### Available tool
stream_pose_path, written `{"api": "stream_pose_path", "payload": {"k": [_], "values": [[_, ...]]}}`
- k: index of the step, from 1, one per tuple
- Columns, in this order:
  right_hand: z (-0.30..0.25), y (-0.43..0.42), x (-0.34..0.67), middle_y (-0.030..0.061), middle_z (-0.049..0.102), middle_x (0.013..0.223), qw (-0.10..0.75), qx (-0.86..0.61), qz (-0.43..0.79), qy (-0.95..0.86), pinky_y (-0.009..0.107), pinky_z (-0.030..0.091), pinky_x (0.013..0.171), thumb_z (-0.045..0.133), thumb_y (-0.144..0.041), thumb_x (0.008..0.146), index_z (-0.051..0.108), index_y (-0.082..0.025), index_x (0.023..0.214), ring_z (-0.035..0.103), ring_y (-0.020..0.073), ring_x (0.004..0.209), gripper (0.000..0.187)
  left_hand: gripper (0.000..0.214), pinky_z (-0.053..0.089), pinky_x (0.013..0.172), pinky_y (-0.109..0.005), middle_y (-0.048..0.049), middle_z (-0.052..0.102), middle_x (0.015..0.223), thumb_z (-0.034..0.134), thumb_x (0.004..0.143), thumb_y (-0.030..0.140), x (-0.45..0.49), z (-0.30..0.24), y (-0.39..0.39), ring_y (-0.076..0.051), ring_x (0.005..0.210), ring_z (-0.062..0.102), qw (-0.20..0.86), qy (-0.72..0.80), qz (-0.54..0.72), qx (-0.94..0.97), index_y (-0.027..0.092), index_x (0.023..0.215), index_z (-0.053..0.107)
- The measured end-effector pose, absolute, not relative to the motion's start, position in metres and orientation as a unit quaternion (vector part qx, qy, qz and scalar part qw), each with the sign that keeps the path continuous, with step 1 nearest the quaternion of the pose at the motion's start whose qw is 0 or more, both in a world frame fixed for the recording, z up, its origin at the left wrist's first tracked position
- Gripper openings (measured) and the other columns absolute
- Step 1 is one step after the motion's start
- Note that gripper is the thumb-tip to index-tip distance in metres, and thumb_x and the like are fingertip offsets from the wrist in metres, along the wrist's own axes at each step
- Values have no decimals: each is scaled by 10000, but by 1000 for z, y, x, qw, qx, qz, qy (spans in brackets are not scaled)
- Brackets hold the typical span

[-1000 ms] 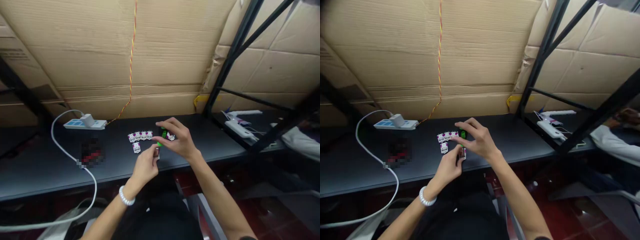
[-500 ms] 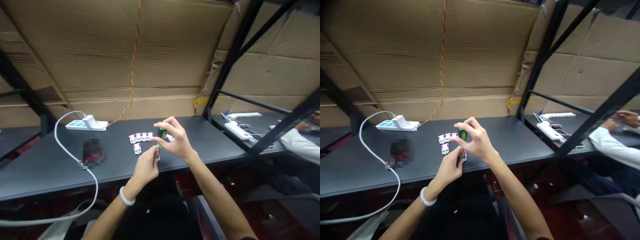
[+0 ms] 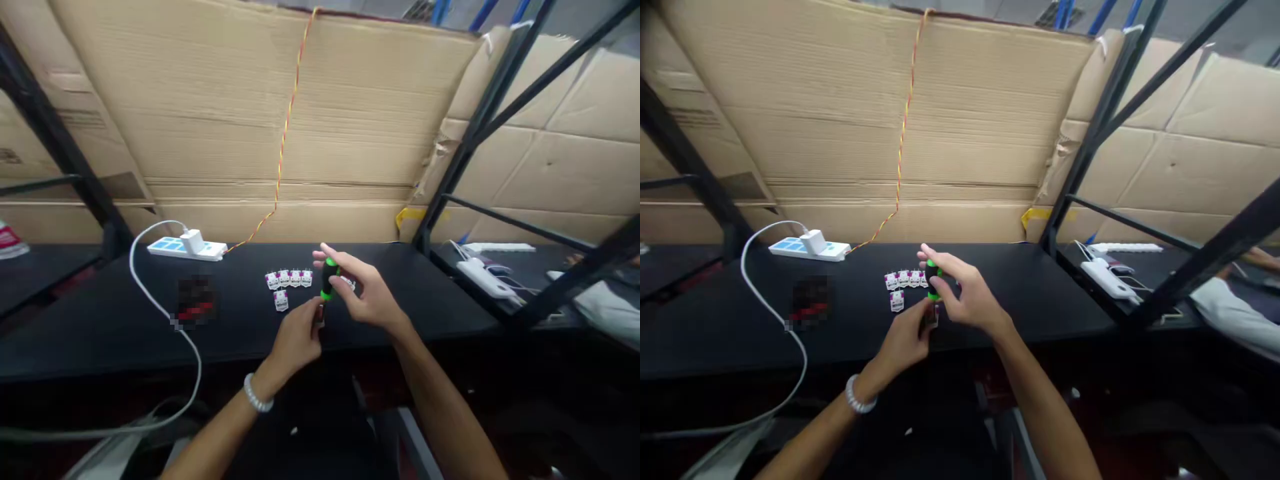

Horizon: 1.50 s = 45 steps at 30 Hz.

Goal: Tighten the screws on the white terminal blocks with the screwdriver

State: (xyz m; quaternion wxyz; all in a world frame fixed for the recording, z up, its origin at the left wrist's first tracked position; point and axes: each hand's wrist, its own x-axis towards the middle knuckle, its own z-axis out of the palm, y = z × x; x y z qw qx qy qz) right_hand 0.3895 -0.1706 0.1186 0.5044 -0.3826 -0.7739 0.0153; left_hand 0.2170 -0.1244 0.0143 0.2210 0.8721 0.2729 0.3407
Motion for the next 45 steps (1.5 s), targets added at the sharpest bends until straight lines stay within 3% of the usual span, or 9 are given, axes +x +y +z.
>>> {"api": "stream_pose_path", "payload": {"k": [4, 9, 14, 19, 24, 29, 34, 39, 45], "values": [[119, -173, 389, 68, 712, 1048, 519, -422, -82, -738, 357, 635, 814, 824, -323, 915, 735, -275, 1336, 696, 205, 886, 433, 495, 512, 787, -319, -38, 676, 931, 527, 766, -62, 217, 15, -125, -221, 841, 655, 219, 274, 343, 872, 194, 1183, 600], [128, -184, 387, 131, 664, 1434, 454, -408, -18, -792, 465, 574, 1101, 590, -194, 1031, 559, -284, 1547, 669, 263, 1272, 525, 401, 493, 776, -322, -52, 681, 955, 516, 775, -49, 217, 13, -125, -219, 846, 642, 222, 276, 342, 870, 192, 1087, 590], [129, -185, 385, 84, 722, 1078, 463, -440, -114, -760, 390, 643, 877, 788, -315, 945, 736, -282, 1338, 717, 230, 942, 398, 332, 469, 745, -302, -26, 641, 884, 518, 756, -40, 218, 12, -124, -201, 799, 613, 216, 279, 346, 869, 201, 975, 578], [128, -183, 387, 126, 690, 1414, 456, -410, -25, -790, 452, 613, 1038, 577, -212, 1044, 523, -298, 1583, 703, 264, 1234, 549, 419, 489, 758, -302, -37, 663, 912, 519, 766, -54, 218, 11, -124, -217, 826, 638, 220, 267, 353, 869, 195, 1091, 606], [125, -181, 392, 77, 727, 1025, 478, -457, -127, -740, 371, 647, 821, 815, -326, 925, 741, -274, 1339, 722, 220, 867, 424, 551, 518, 796, -311, -40, 689, 954, 517, 763, -67, 218, 11, -124, -224, 863, 668, 215, 266, 350, 872, 198, 1236, 615], [125, -182, 396, 143, 666, 1443, 459, -415, 0, -785, 443, 618, 1031, 582, -234, 1048, 452, -286, 1632, 705, 261, 1242, 600, 551, 553, 833, -350, -75, 721, 1020, 517, 798, -48, 218, 10, -125, -235, 893, 685, 221, 265, 349, 871, 177, 1293, 604], [123, -179, 399, 58, 720, 1013, 478, -451, -99, -747, 360, 648, 809, 818, -349, 924, 721, -298, 1367, 708, 202, 836, 457, 595, 557, 847, -341, -54, 714, 1010, 515, 768, -65, 219, 8, -124, -224, 901, 688, 218, 264, 355, 870, 199, 1293, 609], [124, -181, 399, 145, 651, 1445, 467, -408, -6, -784, 468, 591, 1073, 594, -232, 1039, 466, -285, 1622, 699, 261, 1226, 600, 568, 559, 833, -351, -62, 715, 1008, 514, 799, -60, 219, 10, -124, -237, 896, 690, 219, 266, 350, 871, 181, 1305, 602], [125, -181, 401, 62, 718, 1064, 479, -433, -58, -762, 338, 635, 779, 797, -295, 938, 708, -278, 1390, 691, 189, 848, 461, 555, 542, 813, -323, -45, 694, 970, 511, 787, -75, 218, 13, -125, -224, 877, 678, 219, 262, 351, 872, 194, 1260, 622]]}}
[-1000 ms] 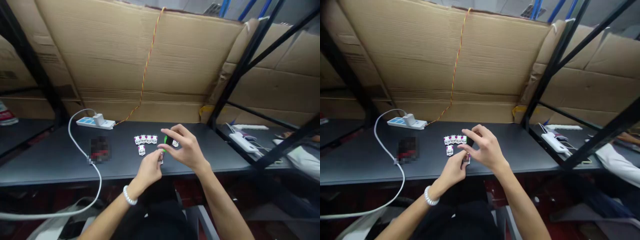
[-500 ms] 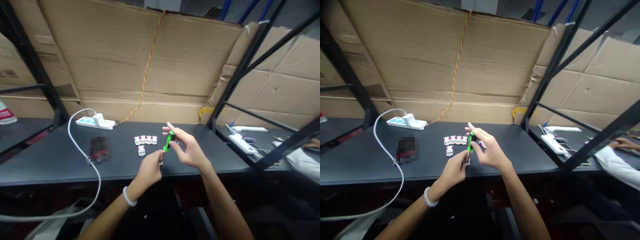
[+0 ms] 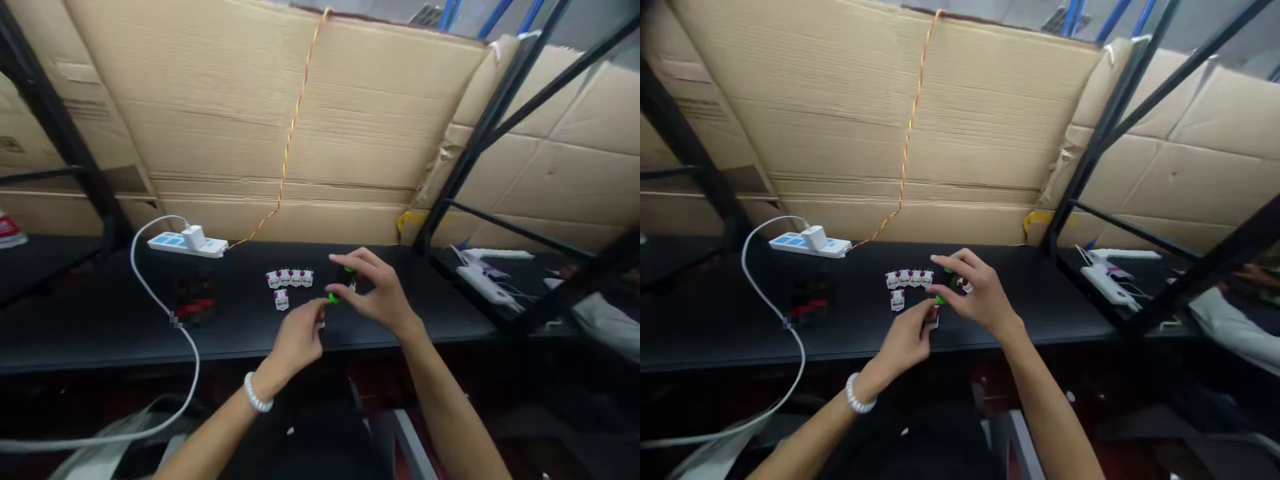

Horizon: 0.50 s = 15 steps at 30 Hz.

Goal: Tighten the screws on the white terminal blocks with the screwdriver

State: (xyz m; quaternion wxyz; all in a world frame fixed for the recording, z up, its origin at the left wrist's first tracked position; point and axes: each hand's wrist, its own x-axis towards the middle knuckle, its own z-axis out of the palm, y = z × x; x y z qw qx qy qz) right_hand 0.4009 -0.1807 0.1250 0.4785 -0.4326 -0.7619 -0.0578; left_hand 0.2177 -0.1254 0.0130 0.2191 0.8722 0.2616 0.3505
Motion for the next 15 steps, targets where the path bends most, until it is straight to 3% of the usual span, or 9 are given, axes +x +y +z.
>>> {"api": "stream_pose_path", "payload": {"k": [2, 5, 7, 9, 11, 15], "values": [[126, -182, 401, 96, 710, 1188, 472, -435, -60, -764, 384, 641, 874, 765, -305, 961, 670, -277, 1446, 716, 211, 939, 495, 592, 542, 829, -322, -48, 702, 1000, 513, 782, -82, 218, 12, -125, -221, 898, 683, 221, 263, 352, 871, 201, 1293, 615], [128, -183, 401, 128, 677, 1416, 466, -405, 3, -786, 438, 611, 1034, 569, -210, 1052, 532, -286, 1579, 724, 238, 1172, 534, 595, 543, 822, -324, -53, 710, 1013, 512, 783, -78, 218, 12, -125, -225, 904, 684, 223, 267, 347, 871, 196, 1303, 609], [128, -183, 401, 102, 736, 1310, 476, -397, -3, -785, 400, 625, 994, 573, -195, 1054, 597, -286, 1523, 742, 222, 1126, 478, 575, 542, 813, -326, -51, 706, 990, 513, 785, -70, 218, 12, -125, -228, 891, 680, 222, 268, 345, 872, 189, 1288, 612], [127, -182, 401, 75, 765, 1121, 485, -419, -55, -765, 361, 641, 893, 701, -256, 1007, 712, -276, 1387, 749, 209, 978, 380, 566, 540, 806, -327, -45, 700, 971, 515, 780, -70, 218, 12, -125, -228, 875, 677, 221, 266, 346, 872, 187, 1275, 613], [127, -182, 401, 82, 757, 1108, 479, -440, -78, -755, 368, 641, 880, 778, -313, 960, 730, -268, 1361, 744, 217, 952, 406, 569, 539, 814, -327, -44, 700, 974, 516, 780, -74, 218, 12, -125, -225, 877, 679, 222, 266, 352, 869, 191, 1275, 611], [130, -185, 402, 128, 670, 1474, 446, -403, 39, -798, 419, 611, 1048, 588, -242, 1056, 463, -288, 1627, 720, 248, 1250, 586, 537, 538, 809, -321, -49, 699, 972, 517, 790, -76, 218, 12, -125, -220, 870, 675, 228, 265, 354, 867, 190, 1246, 613]]}}
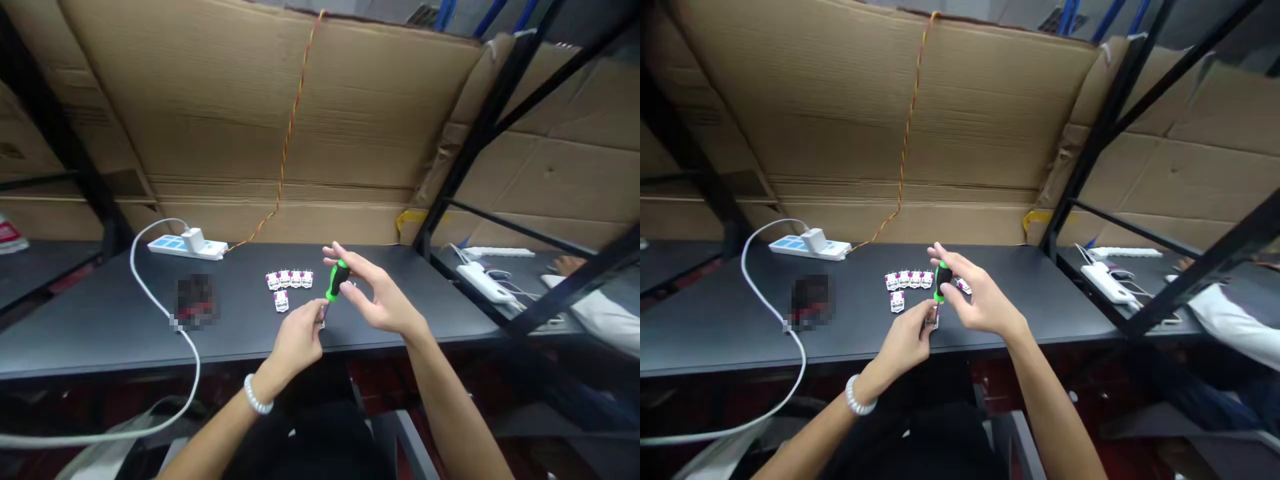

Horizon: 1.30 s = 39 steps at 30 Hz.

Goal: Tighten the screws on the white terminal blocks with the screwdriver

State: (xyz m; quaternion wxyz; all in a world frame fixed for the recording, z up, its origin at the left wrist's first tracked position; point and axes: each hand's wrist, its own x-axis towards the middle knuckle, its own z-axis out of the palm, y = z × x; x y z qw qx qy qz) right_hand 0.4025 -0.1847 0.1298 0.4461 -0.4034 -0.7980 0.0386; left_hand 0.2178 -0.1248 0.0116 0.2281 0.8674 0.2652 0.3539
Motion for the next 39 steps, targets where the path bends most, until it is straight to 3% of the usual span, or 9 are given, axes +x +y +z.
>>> {"api": "stream_pose_path", "payload": {"k": [2, 6, 11, 15, 17, 22, 25, 28, 39], "values": [[130, -185, 403, 105, 713, 1409, 446, -394, 40, -802, 392, 625, 1013, 583, -233, 1060, 505, -300, 1599, 741, 231, 1198, 549, 518, 536, 801, -322, -49, 692, 962, 509, 788, -79, 218, 12, -125, -223, 861, 667, 227, 263, 354, 868, 188, 1218, 616], [129, -183, 401, 62, 759, 1029, 458, -453, -103, -758, 321, 641, 755, 809, -349, 935, 749, -262, 1326, 726, 190, 799, 406, 534, 539, 826, -323, -49, 696, 971, 510, 784, -79, 218, 12, -125, -221, 870, 673, 226, 270, 354, 866, 196, 1228, 617], [127, -182, 397, 133, 681, 1433, 423, -418, -32, -804, 403, 621, 1016, 598, -213, 1038, 416, -266, 1650, 729, 241, 1174, 641, 507, 531, 804, -321, -58, 696, 972, 515, 776, -76, 218, 11, -124, -229, 873, 670, 222, 268, 349, 870, 180, 1201, 619], [123, -179, 398, 63, 742, 1049, 455, -433, -87, -773, 292, 624, 716, 734, -296, 987, 711, -262, 1365, 706, 169, 779, 380, 526, 521, 791, -312, -48, 690, 963, 512, 752, -76, 218, 10, -124, -224, 861, 660, 222, 267, 350, 870, 190, 1190, 631], [122, -178, 398, 61, 724, 997, 451, -457, -132, -755, 304, 617, 704, 807, -358, 936, 754, -245, 1279, 680, 167, 733, 365, 567, 525, 806, -317, -51, 699, 982, 511, 753, -76, 219, 9, -123, -225, 874, 670, 227, 266, 351, 869, 192, 1238, 628], [126, -181, 399, 129, 657, 1461, 439, -400, 0, -804, 402, 613, 1016, 564, -200, 1046, 427, -281, 1638, 719, 243, 1213, 613, 544, 535, 814, -333, -69, 705, 1010, 513, 788, -56, 218, 9, -124, -230, 884, 667, 224, 269, 346, 870, 185, 1265, 615], [128, -181, 399, 77, 734, 1201, 446, -414, -17, -793, 334, 624, 828, 656, -219, 1020, 586, -297, 1519, 731, 198, 943, 510, 506, 520, 783, -319, -56, 686, 953, 510, 763, -64, 218, 10, -123, -222, 850, 649, 219, 274, 341, 872, 189, 1186, 628], [125, -178, 399, 27, 654, 960, 457, -442, -74, -768, 302, 569, 688, 797, -308, 951, 737, -273, 1306, 615, 152, 711, 362, 514, 510, 788, -312, -55, 684, 949, 499, 728, -85, 218, 11, -123, -220, 857, 651, 220, 275, 341, 871, 187, 1144, 630], [126, -180, 400, 32, 687, 991, 472, -438, -64, -762, 308, 569, 709, 796, -270, 948, 729, -257, 1269, 605, 147, 722, 328, 626, 545, 827, -314, -48, 734, 1021, 515, 781, -103, 214, 14, -118, -213, 910, 701, 252, 277, 324, 869, 205, 1318, 609]]}}
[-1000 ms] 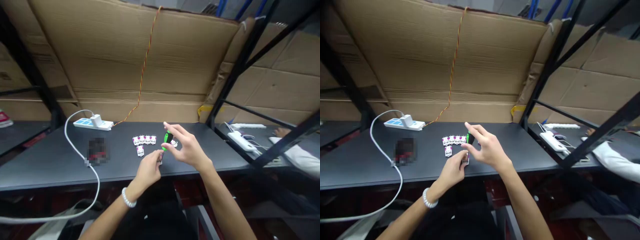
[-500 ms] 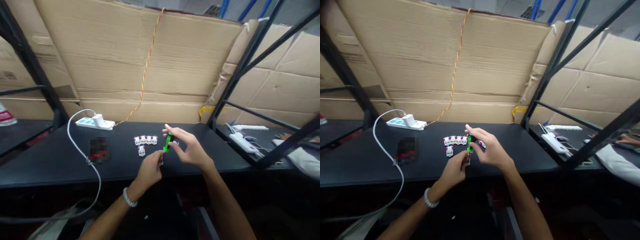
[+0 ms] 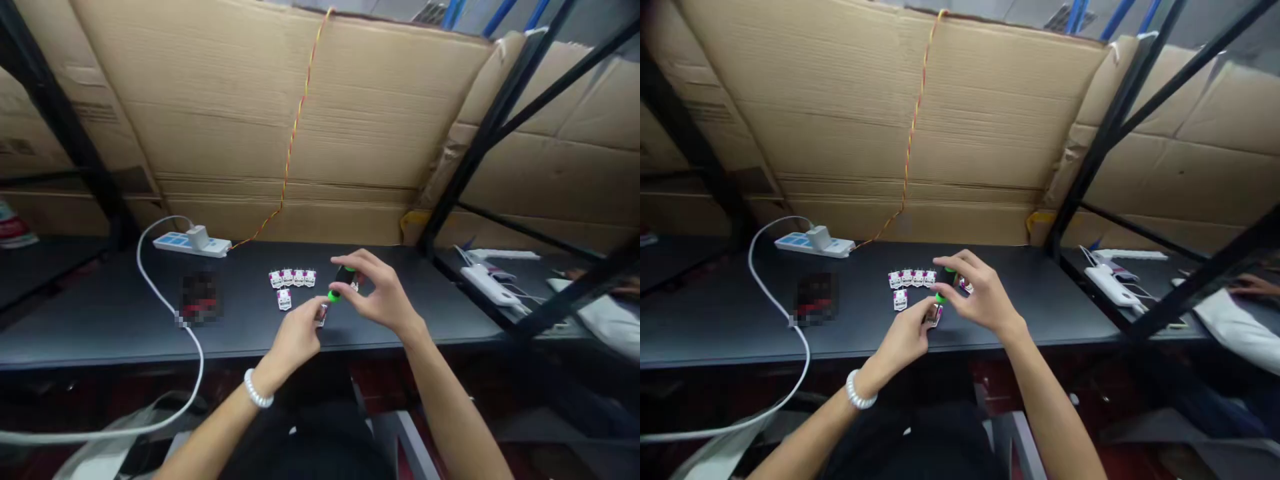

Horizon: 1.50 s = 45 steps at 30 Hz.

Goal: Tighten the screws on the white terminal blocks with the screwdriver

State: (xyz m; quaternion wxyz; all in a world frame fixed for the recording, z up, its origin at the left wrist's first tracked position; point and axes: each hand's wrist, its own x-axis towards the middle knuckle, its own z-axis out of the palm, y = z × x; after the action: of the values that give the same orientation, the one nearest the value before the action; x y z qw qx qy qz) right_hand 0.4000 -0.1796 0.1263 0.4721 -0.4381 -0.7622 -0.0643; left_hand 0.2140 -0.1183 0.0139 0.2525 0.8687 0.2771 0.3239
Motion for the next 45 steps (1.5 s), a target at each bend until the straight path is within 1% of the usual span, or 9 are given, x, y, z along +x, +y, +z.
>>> {"api": "stream_pose_path", "payload": {"k": [5, 10, 17, 22, 25, 29, 35, 40, 45], "values": [[124, -197, 413, 52, 725, 1047, 569, -457, -89, -678, 316, 567, 692, 779, -246, 949, 732, -260, 1249, 696, 201, 886, 304, 529, 556, 1007, -419, -72, 766, 1084, 517, 838, -88, 210, 19, -113, -265, 1048, 718, 147, 317, 280, 894, 200, 1262, 647], [112, -214, 427, 66, 735, 1059, 586, -468, -107, -653, 339, 589, 687, 800, -241, 923, 751, -260, 1228, 717, 227, 920, 310, 472, 400, 1260, -548, -115, 752, 1242, 481, 878, -78, 204, 19, -100, -297, 1210, 694, 52, 337, 262, 903, 192, 1209, 683], [98, -224, 441, 69, 731, 1050, 630, -457, -127, -614, 338, 612, 711, 826, -191, 882, 764, -257, 1216, 727, 225, 929, 346, 372, 283, 1281, -643, -137, 720, 1340, 539, 911, 11, 189, 26, -93, -330, 1359, 613, 53, 349, 296, 887, 199, 1195, 688], [103, -222, 457, 78, 740, 994, 720, -437, -187, -505, 391, 639, 768, 828, -284, 877, 750, -208, 1258, 746, 235, 879, 396, 357, 482, 1136, -521, -138, 709, 1338, 591, 938, 68, 212, 48, -102, -317, 1276, 654, 107, 323, 294, 893, 188, 1264, 677], [107, -224, 469, 97, 745, 956, 754, -441, -227, -431, 427, 650, 737, 836, -395, 859, 746, -172, 1237, 745, 259, 838, 448, 449, 490, 1153, -484, -140, 660, 1466, 677, 948, 148, 253, 54, -103, -319, 1338, 640, 120, 248, 227, 934, 189, 1392, 627], [109, -233, 483, 90, 744, 941, 767, -438, -245, -401, 449, 651, 749, 858, -424, 834, 752, -169, 1195, 738, 255, 815, 455, 644, 410, 1246, -513, -206, 482, 1661, 742, 979, 337, 304, 49, -93, -368, 1563, 436, 96, 260, 128, 952, 145, 1549, 510], [108, -236, 491, 97, 734, 1009, 754, -434, -244, -429, 431, 644, 819, 844, -340, 869, 746, -177, 1212, 738, 243, 886, 392, 442, 466, 1165, -501, -225, 628, 1510, 750, 973, 392, 293, 38, -89, -379, 1411, 596, 55, 271, 137, 951, 132, 1322, 673], [107, -231, 493, 69, 691, 1002, 739, -437, -245, -450, 403, 646, 823, 819, -317, 897, 746, -207, 1224, 740, 230, 901, 352, 190, 494, 1083, -466, -129, 776, 1194, 772, 946, 342, 248, 41, -101, -324, 1154, 716, 85, 273, 181, 941, 193, 1059, 740], [107, -231, 493, 67, 682, 1001, 739, -435, -245, -453, 379, 642, 785, 806, -306, 905, 742, -204, 1221, 733, 223, 890, 338, 153, 534, 1016, -418, -121, 783, 1137, 725, 963, 249, 272, 60, -93, -306, 1088, 735, 104, 305, 175, 930, 184, 1092, 775]]}}
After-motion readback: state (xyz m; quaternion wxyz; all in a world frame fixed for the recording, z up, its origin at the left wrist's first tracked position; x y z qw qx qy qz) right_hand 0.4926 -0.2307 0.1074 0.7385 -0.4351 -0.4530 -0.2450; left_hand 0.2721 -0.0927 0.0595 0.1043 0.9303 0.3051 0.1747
